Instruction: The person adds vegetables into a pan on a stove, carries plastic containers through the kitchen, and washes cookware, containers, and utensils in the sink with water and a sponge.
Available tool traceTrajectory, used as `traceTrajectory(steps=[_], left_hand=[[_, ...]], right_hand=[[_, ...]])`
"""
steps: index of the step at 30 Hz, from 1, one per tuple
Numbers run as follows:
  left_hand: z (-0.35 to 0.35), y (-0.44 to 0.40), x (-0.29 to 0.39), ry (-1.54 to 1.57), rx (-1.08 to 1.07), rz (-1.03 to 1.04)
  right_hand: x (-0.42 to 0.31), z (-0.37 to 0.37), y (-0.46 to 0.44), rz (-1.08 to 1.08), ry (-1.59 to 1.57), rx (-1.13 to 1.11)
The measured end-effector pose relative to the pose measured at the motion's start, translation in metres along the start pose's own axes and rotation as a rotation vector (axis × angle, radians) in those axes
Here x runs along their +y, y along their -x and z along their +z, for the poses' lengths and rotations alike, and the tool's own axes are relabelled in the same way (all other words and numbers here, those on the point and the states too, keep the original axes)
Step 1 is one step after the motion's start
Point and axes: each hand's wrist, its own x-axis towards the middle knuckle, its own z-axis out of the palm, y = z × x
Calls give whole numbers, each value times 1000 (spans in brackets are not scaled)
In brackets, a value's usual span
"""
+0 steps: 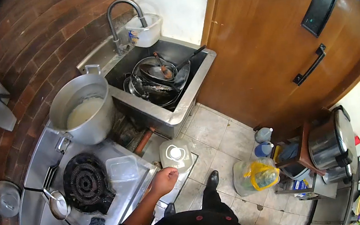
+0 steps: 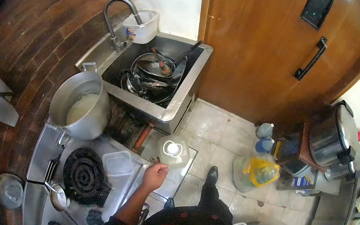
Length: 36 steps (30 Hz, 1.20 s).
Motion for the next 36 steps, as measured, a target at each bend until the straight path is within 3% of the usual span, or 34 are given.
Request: traceTrajectory(steps=[4, 6, 8, 11, 13, 15, 18, 19, 20, 22, 24, 26, 29, 31, 33, 36], left_hand=[[35, -65, 24, -120, 90, -51], [46, -103, 31, -120, 143, -68], [50, -142, 65, -132, 196, -42], [46, -185, 122, -163, 309, -59], [43, -213, 131, -118, 339, -70], [28, -240, 144, -156, 379, -79], [-22, -310, 135, -218, 553, 39], [-46, -341, 129, -269, 621, 152], [-70, -366, 145, -264, 640, 74], [-119, -432, 141, -254, 754, 174], [-169, -501, 129, -278, 849, 70], [-222, -579, 95, -398, 1000, 102], [-280, -665, 52, -339, 1131, 114], [-286, -689, 64, -125, 887, -121], [-271, -686, 90, -451, 665, -126], [-239, -676, 84, -517, 768, -72]], right_hand=[[24, -72, -110, -140, 121, 10], [53, -111, -193, -278, 298, 120], [6, -215, -221, -419, 416, 201], [-41, -344, -289, -368, 562, 307], [-78, -417, -322, -671, 571, 762], [-158, -480, -332, -149, -1055, 336], [-275, -549, -318, -250, -1195, 219], [-308, -564, -326, -314, -1145, 159], [-344, -578, -329, -374, -1090, 101], [-424, -609, -329, -467, -1116, 11], [-513, -655, -323, -590, -996, 10], [-592, -698, -330, -739, -878, 60], [-687, -741, -374, -827, -580, 226], [-734, -748, -402, -862, -140, 504], [-751, -737, -441, -914, -23, 495], [-774, -719, -446, -878, 167, 412]])
